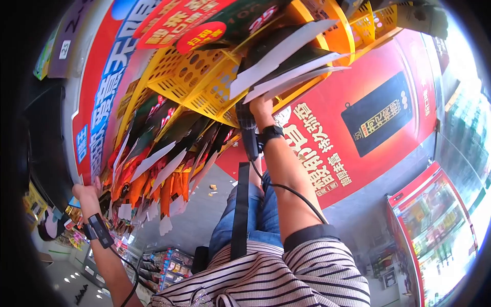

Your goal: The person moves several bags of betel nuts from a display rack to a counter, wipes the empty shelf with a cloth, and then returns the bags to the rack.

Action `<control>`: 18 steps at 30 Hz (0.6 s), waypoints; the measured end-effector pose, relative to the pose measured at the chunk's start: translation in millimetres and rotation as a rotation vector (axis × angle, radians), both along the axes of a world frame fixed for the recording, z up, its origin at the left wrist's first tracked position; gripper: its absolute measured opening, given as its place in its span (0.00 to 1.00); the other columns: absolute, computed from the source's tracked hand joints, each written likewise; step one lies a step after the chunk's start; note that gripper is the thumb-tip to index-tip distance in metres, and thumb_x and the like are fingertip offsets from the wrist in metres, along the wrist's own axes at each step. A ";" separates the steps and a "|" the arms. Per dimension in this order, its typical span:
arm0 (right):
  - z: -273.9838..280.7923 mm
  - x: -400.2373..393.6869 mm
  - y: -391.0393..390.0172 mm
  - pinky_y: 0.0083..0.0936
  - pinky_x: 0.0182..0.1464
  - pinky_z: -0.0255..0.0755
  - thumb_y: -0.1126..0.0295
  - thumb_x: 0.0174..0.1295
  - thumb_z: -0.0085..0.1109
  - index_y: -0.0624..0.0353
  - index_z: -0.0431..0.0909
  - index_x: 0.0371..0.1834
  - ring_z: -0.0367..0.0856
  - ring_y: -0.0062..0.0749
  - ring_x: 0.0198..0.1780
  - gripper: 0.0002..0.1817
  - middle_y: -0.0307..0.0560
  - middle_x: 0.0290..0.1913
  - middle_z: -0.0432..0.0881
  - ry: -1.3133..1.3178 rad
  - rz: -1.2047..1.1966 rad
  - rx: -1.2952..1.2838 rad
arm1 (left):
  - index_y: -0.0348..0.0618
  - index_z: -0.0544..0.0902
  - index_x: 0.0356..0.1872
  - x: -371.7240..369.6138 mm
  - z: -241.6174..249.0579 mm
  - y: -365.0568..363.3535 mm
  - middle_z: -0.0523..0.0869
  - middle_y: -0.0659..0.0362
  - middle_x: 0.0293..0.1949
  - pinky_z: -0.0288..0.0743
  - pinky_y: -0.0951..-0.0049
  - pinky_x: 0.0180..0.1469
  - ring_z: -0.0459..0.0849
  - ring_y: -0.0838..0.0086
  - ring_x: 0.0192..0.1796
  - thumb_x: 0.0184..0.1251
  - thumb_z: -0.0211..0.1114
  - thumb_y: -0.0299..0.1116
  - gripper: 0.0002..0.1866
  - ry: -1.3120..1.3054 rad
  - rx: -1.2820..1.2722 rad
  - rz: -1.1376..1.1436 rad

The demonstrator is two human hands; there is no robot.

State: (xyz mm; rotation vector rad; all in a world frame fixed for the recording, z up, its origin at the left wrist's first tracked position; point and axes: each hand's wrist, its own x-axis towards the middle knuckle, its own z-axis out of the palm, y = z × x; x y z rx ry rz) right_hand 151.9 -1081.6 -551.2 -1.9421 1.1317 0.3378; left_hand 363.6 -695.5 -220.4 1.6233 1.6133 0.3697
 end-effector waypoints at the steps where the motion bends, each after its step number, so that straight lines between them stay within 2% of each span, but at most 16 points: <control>1: -9.1 0.2 1.1 0.39 0.44 0.68 0.65 0.52 0.47 0.63 0.66 0.49 0.72 0.55 0.45 0.21 0.62 0.43 0.74 -0.022 0.087 0.033 | 0.48 0.71 0.45 0.2 1.5 -1.3 0.75 0.55 0.41 0.75 0.62 0.32 0.76 0.62 0.38 0.55 0.37 0.43 0.21 -0.004 0.004 0.000; 2: -20.2 0.6 2.3 0.39 0.45 0.68 0.65 0.52 0.47 0.65 0.62 0.52 0.72 0.56 0.46 0.24 0.65 0.44 0.72 -0.047 0.170 0.063 | 0.48 0.71 0.45 0.9 4.3 -9.5 0.75 0.54 0.42 0.75 0.62 0.32 0.75 0.61 0.39 0.54 0.38 0.44 0.21 0.000 0.020 0.022; 3: -32.1 3.3 11.5 0.40 0.45 0.68 0.67 0.50 0.48 0.67 0.51 0.58 0.71 0.57 0.48 0.32 0.71 0.48 0.68 0.069 0.107 0.069 | 0.47 0.71 0.46 -0.2 6.8 -20.8 0.74 0.54 0.43 0.75 0.62 0.32 0.74 0.60 0.40 0.54 0.38 0.45 0.22 0.007 0.035 0.040; 4: -28.4 7.8 10.2 0.38 0.47 0.68 0.69 0.49 0.49 0.67 0.39 0.61 0.70 0.55 0.50 0.39 0.76 0.54 0.58 0.217 0.223 0.150 | 0.47 0.71 0.46 -1.9 8.2 -29.4 0.73 0.53 0.44 0.75 0.62 0.31 0.74 0.59 0.41 0.53 0.39 0.46 0.22 0.023 0.051 0.058; 6: -14.1 13.3 19.9 0.34 0.49 0.68 0.70 0.48 0.50 0.65 0.40 0.63 0.69 0.51 0.52 0.39 0.70 0.60 0.48 0.302 0.199 0.143 | 0.46 0.70 0.46 -5.2 9.0 -39.1 0.71 0.49 0.47 0.76 0.62 0.32 0.71 0.57 0.45 0.52 0.41 0.45 0.23 -0.023 0.060 0.084; 7: 2.7 19.0 21.1 0.32 0.50 0.68 0.71 0.48 0.51 0.64 0.41 0.63 0.68 0.49 0.54 0.40 0.67 0.63 0.42 0.340 0.161 0.153 | 0.43 0.71 0.46 -10.4 6.5 -29.7 0.70 0.48 0.48 0.76 0.61 0.33 0.69 0.57 0.47 0.52 0.42 0.44 0.22 -0.125 0.068 -0.039; 8: 25.9 25.9 16.2 0.32 0.51 0.67 0.71 0.47 0.51 0.64 0.42 0.63 0.67 0.49 0.55 0.40 0.64 0.63 0.45 0.344 0.086 0.184 | 0.42 0.72 0.43 -12.7 5.5 -12.5 0.72 0.48 0.45 0.74 0.66 0.32 0.70 0.59 0.46 0.51 0.44 0.44 0.22 -0.054 0.074 -0.045; 10: 26.5 24.5 12.3 0.31 0.51 0.66 0.68 0.47 0.50 0.65 0.55 0.60 0.67 0.47 0.55 0.33 0.60 0.60 0.57 0.320 0.103 0.257 | 0.41 0.75 0.38 -5.8 4.5 11.2 0.76 0.50 0.40 0.71 0.75 0.30 0.71 0.64 0.43 0.48 0.47 0.44 0.21 0.092 0.094 -0.069; 11: 30.0 28.0 12.3 0.30 0.50 0.66 0.67 0.47 0.50 0.63 0.63 0.54 0.69 0.45 0.53 0.27 0.58 0.56 0.64 0.292 0.426 0.373 | 0.42 0.74 0.29 -24.4 18.1 -82.5 0.77 0.51 0.35 0.69 0.77 0.31 0.72 0.67 0.40 0.46 0.47 0.45 0.17 -0.031 -0.016 0.104; 12: 35.1 29.6 10.0 0.30 0.50 0.66 0.65 0.47 0.49 0.62 0.72 0.48 0.70 0.43 0.52 0.23 0.56 0.51 0.71 0.253 0.750 0.483 | 0.43 0.72 0.23 -20.0 18.7 -65.0 0.75 0.51 0.29 0.68 0.75 0.28 0.72 0.66 0.35 0.44 0.48 0.44 0.15 0.007 -0.034 0.027; 13: 48.5 18.9 10.8 0.29 0.47 0.67 0.62 0.47 0.49 0.59 0.78 0.37 0.73 0.43 0.48 0.17 0.54 0.42 0.77 0.092 0.571 0.432 | 0.44 0.69 0.17 -17.6 19.3 -41.8 0.74 0.52 0.24 0.66 0.72 0.26 0.72 0.65 0.30 0.42 0.48 0.43 0.13 0.058 -0.101 -0.020; 16: 23.6 17.3 4.5 0.30 0.44 0.68 0.62 0.46 0.50 0.60 0.78 0.37 0.75 0.44 0.44 0.17 0.56 0.41 0.77 0.076 0.491 0.568 | 0.46 0.62 -0.01 -14.0 24.8 -8.9 0.71 0.54 0.08 0.63 0.65 0.18 0.72 0.61 0.16 0.37 0.50 0.41 0.17 0.202 -0.264 -0.141; 17: 37.7 19.8 -3.7 0.31 0.41 0.68 0.64 0.46 0.49 0.62 0.77 0.38 0.76 0.43 0.44 0.17 0.56 0.40 0.78 0.151 0.380 0.790 | 0.46 0.63 0.00 -8.8 26.6 -0.4 0.71 0.54 0.08 0.63 0.66 0.19 0.72 0.61 0.17 0.37 0.50 0.41 0.16 0.222 -0.250 -0.191; 18: 47.3 16.1 -8.1 0.31 0.41 0.68 0.65 0.46 0.49 0.62 0.77 0.38 0.76 0.42 0.43 0.17 0.55 0.40 0.78 0.137 0.315 0.815 | 0.45 0.63 0.01 -4.5 24.2 7.5 0.72 0.54 0.09 0.64 0.66 0.19 0.72 0.61 0.17 0.37 0.50 0.41 0.15 0.219 -0.239 -0.205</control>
